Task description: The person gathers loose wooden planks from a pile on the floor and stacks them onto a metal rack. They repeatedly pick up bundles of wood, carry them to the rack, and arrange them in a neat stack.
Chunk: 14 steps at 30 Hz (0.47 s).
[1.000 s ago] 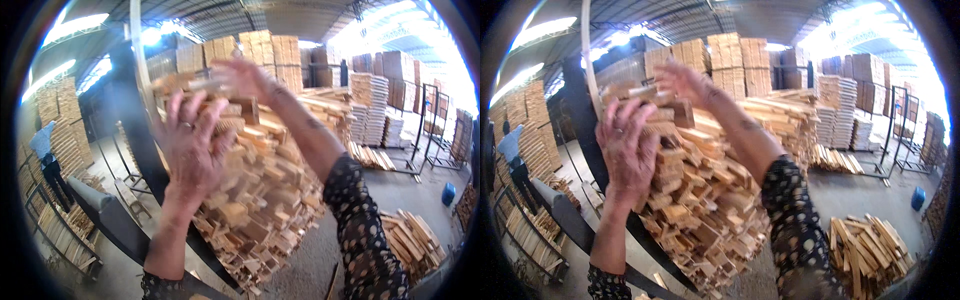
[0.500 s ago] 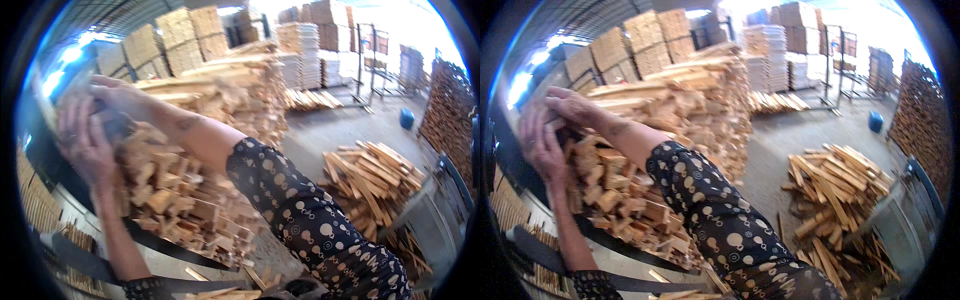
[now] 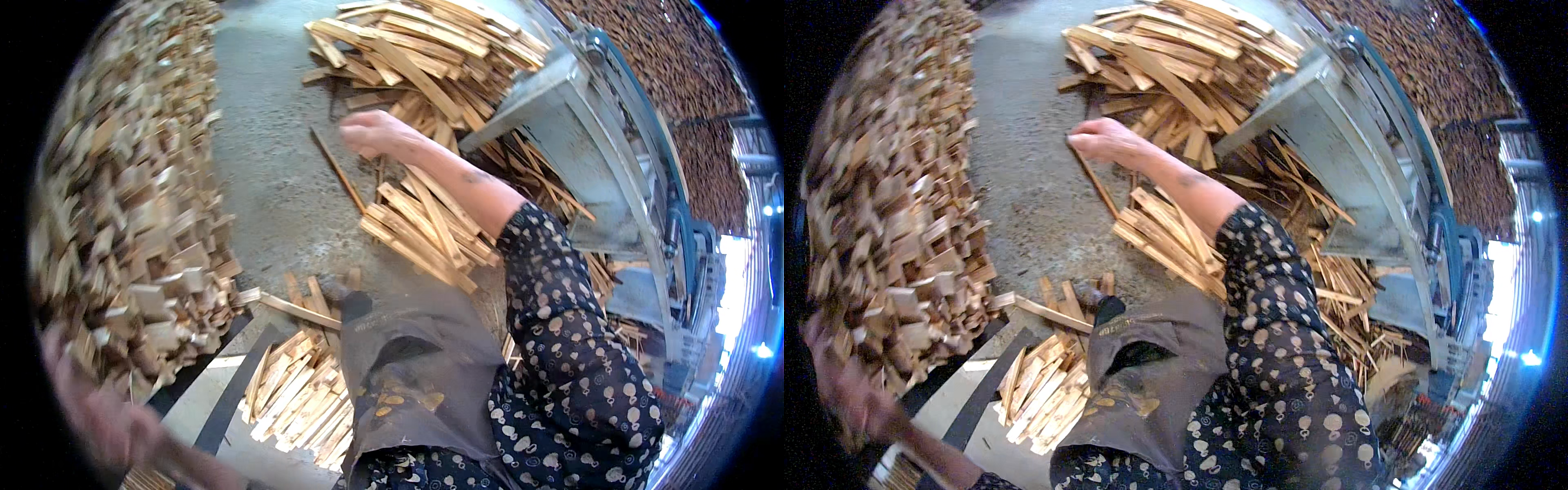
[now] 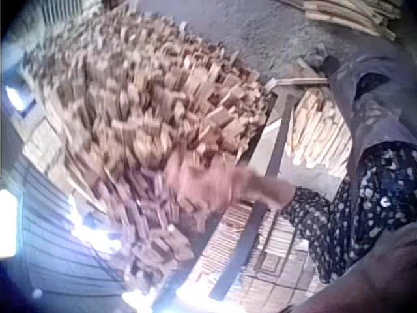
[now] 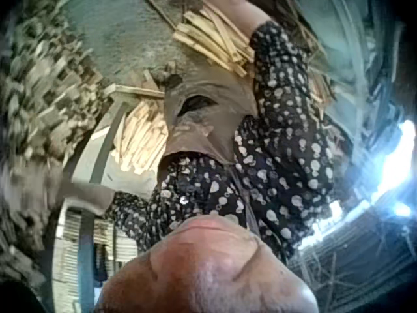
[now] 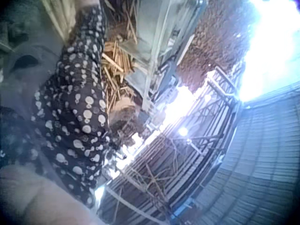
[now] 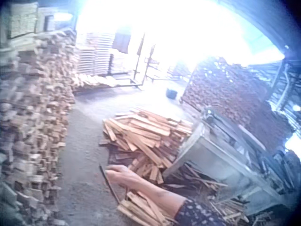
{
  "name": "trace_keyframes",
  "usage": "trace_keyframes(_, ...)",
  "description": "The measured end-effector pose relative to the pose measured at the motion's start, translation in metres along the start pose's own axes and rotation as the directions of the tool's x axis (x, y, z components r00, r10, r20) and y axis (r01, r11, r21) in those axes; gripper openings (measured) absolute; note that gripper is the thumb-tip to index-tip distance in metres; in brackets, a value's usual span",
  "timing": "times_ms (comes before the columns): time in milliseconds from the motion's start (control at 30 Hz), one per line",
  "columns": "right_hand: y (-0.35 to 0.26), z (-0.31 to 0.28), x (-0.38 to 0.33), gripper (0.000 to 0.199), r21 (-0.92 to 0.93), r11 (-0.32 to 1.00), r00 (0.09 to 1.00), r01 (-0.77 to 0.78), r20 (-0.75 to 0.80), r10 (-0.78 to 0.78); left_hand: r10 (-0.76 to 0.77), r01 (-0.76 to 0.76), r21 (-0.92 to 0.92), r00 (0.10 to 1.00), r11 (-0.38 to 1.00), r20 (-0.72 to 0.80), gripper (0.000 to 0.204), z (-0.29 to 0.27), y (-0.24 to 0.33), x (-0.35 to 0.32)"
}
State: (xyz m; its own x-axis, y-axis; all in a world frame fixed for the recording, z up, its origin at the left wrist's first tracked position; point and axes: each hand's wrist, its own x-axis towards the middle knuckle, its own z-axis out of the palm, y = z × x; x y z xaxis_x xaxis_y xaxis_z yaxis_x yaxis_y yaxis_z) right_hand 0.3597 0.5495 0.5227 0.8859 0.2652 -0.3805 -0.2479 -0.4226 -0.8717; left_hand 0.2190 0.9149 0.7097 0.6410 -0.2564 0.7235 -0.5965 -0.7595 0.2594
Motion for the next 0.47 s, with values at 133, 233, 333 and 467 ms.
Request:
trace_keyframes(133,0.161,-0.056,-0.054,0.045,0.049,0.949,0.926,-0.313,-0.205,0.316,-0.672,0.879,-0.337,0.475,0.337,0.568,0.030,0.182,0.010,-0.101)
trace_keyframes(233,0.282,-0.088,-0.091,0.046,-0.031,0.901,0.873,-0.432,-0.263,0.410,-0.623,0.857,-0.372,0.079,-0.356,0.778,0.022,0.309,0.049,-0.191)
trace_keyframes(333,0.403,-0.091,-0.122,0.051,0.077,0.880,0.845,-0.468,-0.253,0.472,-0.540,0.790,-0.204,-0.183,-0.578,0.821,0.025,0.416,0.095,-0.286)
trace_keyframes(467,0.542,-0.081,-0.148,0.053,0.021,0.805,0.793,-0.593,-0.159,0.588,-0.296,0.654,0.143,-0.512,-0.743,0.806,0.045,0.531,0.145,-0.462)
